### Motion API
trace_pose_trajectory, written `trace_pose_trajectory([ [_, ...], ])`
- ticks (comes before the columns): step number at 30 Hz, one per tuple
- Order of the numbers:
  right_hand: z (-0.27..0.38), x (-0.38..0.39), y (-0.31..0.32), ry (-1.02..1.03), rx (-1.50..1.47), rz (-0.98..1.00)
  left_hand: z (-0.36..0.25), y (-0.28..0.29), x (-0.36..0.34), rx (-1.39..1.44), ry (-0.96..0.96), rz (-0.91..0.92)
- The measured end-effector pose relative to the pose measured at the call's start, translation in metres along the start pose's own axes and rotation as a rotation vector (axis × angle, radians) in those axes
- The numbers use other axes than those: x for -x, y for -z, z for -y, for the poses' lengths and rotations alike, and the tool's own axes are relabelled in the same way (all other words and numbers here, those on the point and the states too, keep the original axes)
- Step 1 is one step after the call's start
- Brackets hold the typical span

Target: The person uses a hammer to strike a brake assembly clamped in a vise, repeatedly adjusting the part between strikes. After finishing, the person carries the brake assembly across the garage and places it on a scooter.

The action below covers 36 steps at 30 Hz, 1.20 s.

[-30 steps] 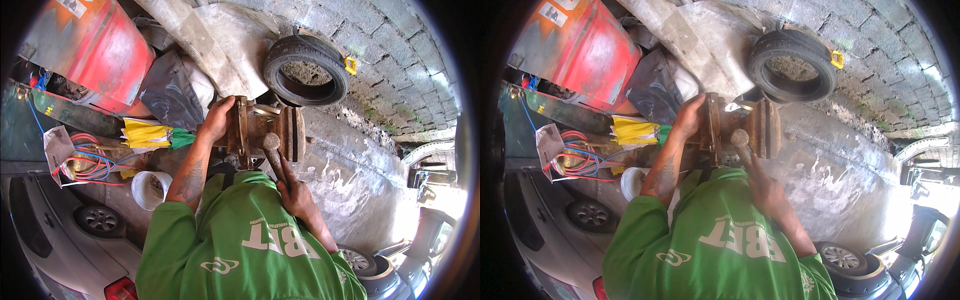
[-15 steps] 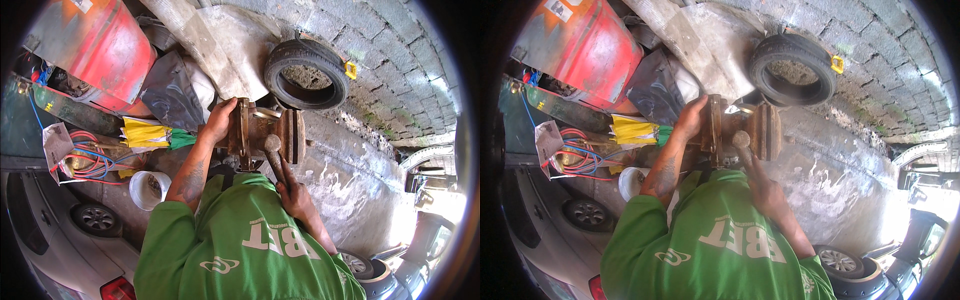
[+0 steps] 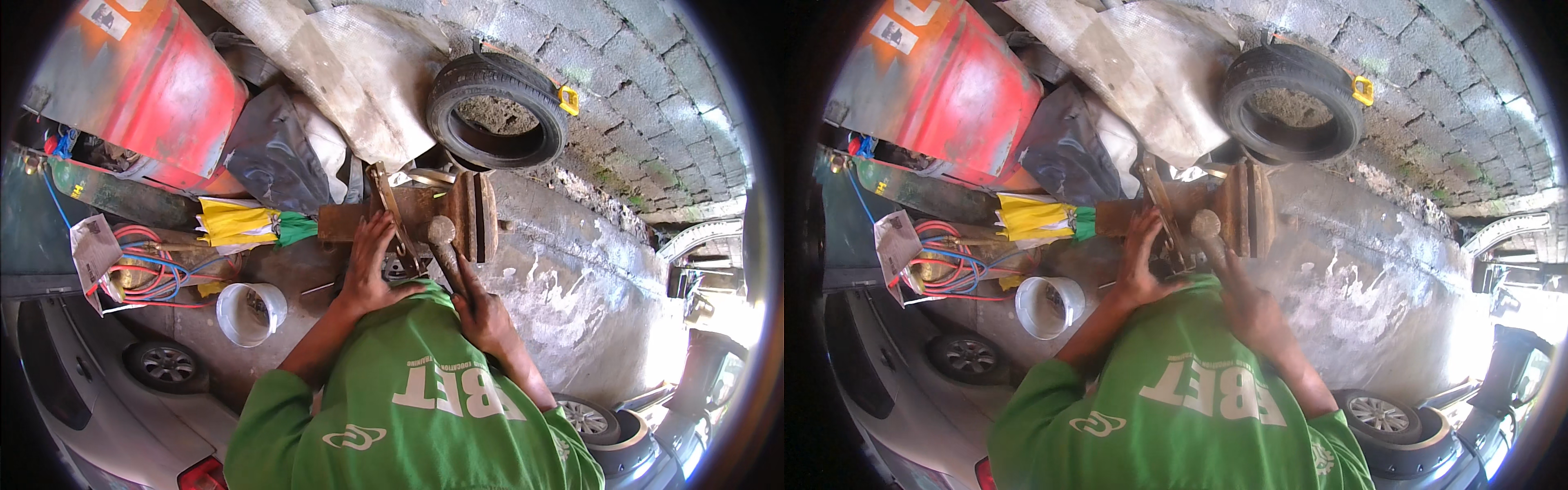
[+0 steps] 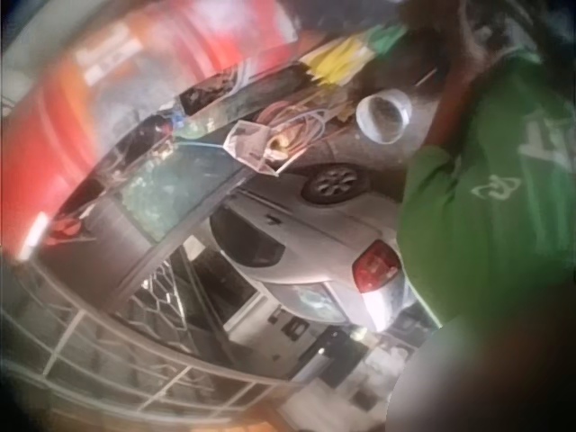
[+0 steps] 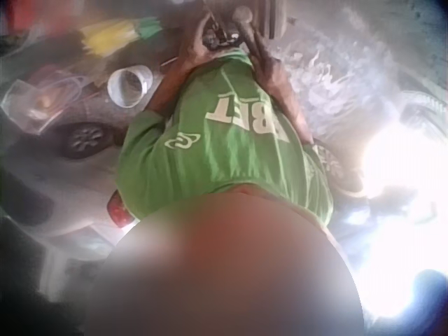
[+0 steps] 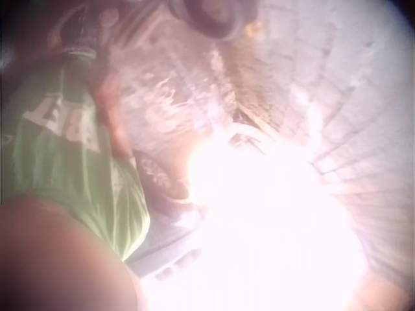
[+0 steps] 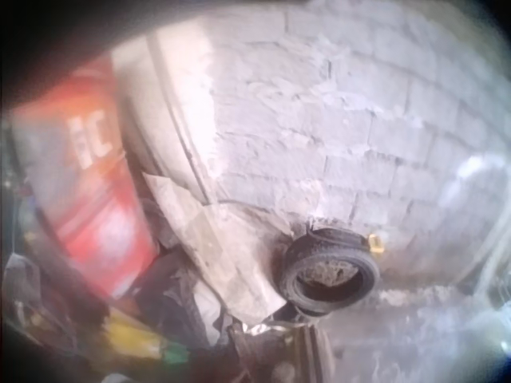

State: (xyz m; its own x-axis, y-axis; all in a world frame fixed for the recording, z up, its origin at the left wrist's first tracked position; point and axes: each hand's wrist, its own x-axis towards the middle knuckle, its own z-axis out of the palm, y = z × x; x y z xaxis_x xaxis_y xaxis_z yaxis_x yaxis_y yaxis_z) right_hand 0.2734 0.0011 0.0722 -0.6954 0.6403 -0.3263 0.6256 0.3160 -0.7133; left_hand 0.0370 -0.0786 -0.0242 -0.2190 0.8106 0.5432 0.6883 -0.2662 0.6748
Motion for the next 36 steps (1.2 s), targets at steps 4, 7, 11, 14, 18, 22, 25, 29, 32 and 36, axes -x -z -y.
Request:
trace_pose_trajectory([
  [4, 0.002, -0.001, 0.002, -0.003, -0.015, -0.013, 0.016, -0.018, -0.004, -0.110, 0.039, -0.074],
  [7, 0.002, -0.002, 0.002, 0.034, -0.055, -0.033, 0.018, -0.023, -0.004, 0.008, 0.062, -0.135],
  [11, 0.001, -0.001, 0.002, -0.053, -0.026, 0.012, 0.021, -0.011, -0.002, 0.618, 0.154, -0.491],
  [14, 0.000, 0.000, 0.002, 0.001, -0.028, -0.025, 0.042, 0.008, -0.009, 1.238, 0.574, -0.774],
  [18, 0.005, 0.000, 0.007, 0.072, -0.119, -0.096, 0.074, 0.031, -0.021, 1.597, 0.783, -0.657],
  [22, 0.023, -0.002, 0.018, 0.051, 0.015, -0.124, 0.072, 0.031, -0.030, 1.245, 0.955, -0.748],
  [25, 0.037, -0.011, 0.022, -0.028, 0.084, -0.121, 0.063, 0.030, -0.038, 0.992, 1.008, -0.770],
  [29, 0.043, -0.033, 0.010, -0.076, 0.136, -0.097, 0.070, 0.032, -0.045, 0.347, 0.753, -0.677],
  [32, 0.037, -0.043, -0.002, -0.036, 0.174, -0.040, 0.082, 0.031, -0.041, 0.138, 0.580, -0.637],
  [36, 0.030, -0.040, -0.010, 0.066, 0.138, -0.139, 0.088, 0.032, -0.036, -0.419, 0.362, -0.413],
])
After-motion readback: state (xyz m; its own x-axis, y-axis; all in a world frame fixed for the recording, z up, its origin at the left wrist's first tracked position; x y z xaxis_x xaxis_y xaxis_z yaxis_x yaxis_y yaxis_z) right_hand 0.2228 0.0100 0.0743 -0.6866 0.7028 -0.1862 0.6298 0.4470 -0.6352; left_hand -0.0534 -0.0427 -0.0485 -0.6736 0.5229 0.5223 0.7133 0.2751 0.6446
